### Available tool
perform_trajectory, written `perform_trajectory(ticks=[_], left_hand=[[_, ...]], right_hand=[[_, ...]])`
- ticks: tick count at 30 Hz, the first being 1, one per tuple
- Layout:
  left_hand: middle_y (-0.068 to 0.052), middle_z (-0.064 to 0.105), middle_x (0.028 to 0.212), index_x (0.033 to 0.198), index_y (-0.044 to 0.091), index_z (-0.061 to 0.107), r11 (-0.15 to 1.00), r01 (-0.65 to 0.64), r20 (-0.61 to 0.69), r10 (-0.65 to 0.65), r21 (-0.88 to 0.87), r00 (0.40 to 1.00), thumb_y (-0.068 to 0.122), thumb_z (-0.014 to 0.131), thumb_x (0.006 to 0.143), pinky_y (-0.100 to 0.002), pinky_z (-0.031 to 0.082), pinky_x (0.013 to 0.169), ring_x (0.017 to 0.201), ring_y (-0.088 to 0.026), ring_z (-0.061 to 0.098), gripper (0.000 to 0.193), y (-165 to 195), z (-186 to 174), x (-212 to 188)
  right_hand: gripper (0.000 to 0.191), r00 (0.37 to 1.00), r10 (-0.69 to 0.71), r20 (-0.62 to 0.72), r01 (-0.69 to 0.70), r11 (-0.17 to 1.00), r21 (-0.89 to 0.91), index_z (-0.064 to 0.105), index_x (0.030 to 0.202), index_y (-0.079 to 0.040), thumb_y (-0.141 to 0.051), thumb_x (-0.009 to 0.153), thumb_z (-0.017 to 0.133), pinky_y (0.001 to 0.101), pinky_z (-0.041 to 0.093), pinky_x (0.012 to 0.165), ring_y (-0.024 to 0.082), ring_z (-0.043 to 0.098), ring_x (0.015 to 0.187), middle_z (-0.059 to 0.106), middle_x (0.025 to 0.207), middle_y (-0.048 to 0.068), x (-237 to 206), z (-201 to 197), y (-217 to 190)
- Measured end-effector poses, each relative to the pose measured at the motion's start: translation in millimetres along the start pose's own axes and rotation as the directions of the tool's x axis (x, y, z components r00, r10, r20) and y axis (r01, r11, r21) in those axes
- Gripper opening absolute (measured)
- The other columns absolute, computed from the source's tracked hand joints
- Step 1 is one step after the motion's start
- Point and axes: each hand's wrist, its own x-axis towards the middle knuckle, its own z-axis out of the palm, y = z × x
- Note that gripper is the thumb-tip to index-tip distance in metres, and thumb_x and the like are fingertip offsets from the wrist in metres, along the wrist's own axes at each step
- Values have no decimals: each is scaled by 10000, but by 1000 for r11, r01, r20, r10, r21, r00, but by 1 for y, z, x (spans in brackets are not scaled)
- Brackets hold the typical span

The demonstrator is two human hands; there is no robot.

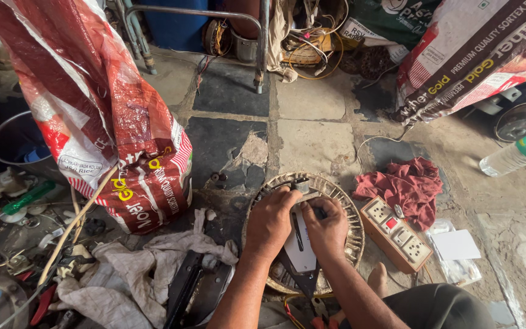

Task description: The person sits on the floor repairing an electric fan motor. They handle a metal cover plate, position it over the fan stator, press and align it into place, then use a hand tool to tighten fasteners on the assembly.

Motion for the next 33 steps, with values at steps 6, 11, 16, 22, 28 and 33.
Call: perform_trajectory(ticks=[6, 11, 16, 22, 28, 33], left_hand=[[-104, 723, 1068, 1123, 113, 648, 999, -9, -33, 8, -31, 999, -28, 610, 903, -416, 606, 765, 951, -330, 730, 264, 1, -3, -1], [-106, 723, 1072, 1115, 117, 651, 999, -4, -29, 3, -32, 1000, -21, 618, 899, -424, 599, 759, 953, -334, 725, 259, 4, -6, 1], [-107, 720, 1085, 1118, 122, 648, 1000, -17, -45, 16, -27, 999, -21, 621, 886, -426, 600, 769, 966, -336, 725, 273, 5, -8, 1], [-103, 723, 1074, 1114, 119, 649, 1000, -5, -35, 4, -31, 999, -21, 624, 893, -425, 598, 750, 943, -334, 728, 263, 5, -9, 1], [-101, 721, 1072, 1121, 112, 647, 1000, -9, -43, 8, -28, 999, -32, 624, 895, -409, 610, 752, 945, -319, 734, 269, 5, -8, 1], [-93, 724, 1051, 1101, 117, 650, 999, -4, -47, 2, -32, 999, -34, 628, 888, -415, 604, 744, 945, -322, 733, 263, 5, -8, 0]], right_hand=[[226, 998, -55, -12, 54, 997, -52, 788, 918, -72, -269, 812, 821, 388, 476, 981, 241, 598, 1098, 699, 1068, 60, 1, 0, 0], [218, 995, -100, -25, 98, 994, -57, 784, 929, -73, -270, 840, 811, 393, 465, 975, 256, 588, 1111, 706, 1088, 62, 1, 1, 3], [190, 991, -124, -57, 122, 992, -31, 785, 904, -66, -236, 828, 820, 389, 467, 971, 251, 612, 1067, 718, 1045, 55, -1, 3, 5], [189, 993, -90, -72, 90, 996, -15, 784, 895, -71, -236, 815, 830, 366, 486, 958, 233, 628, 1053, 728, 1021, 45, -1, 5, 5], [168, 989, -131, -64, 129, 991, -32, 787, 924, -72, -214, 839, 818, 368, 476, 964, 234, 603, 1075, 723, 1060, 41, -3, 4, 3], [182, 999, -37, -30, 37, 999, -1, 786, 866, -51, -203, 791, 853, 358, 500, 926, 219, 642, 995, 710, 974, 62, 0, 2, -3]])
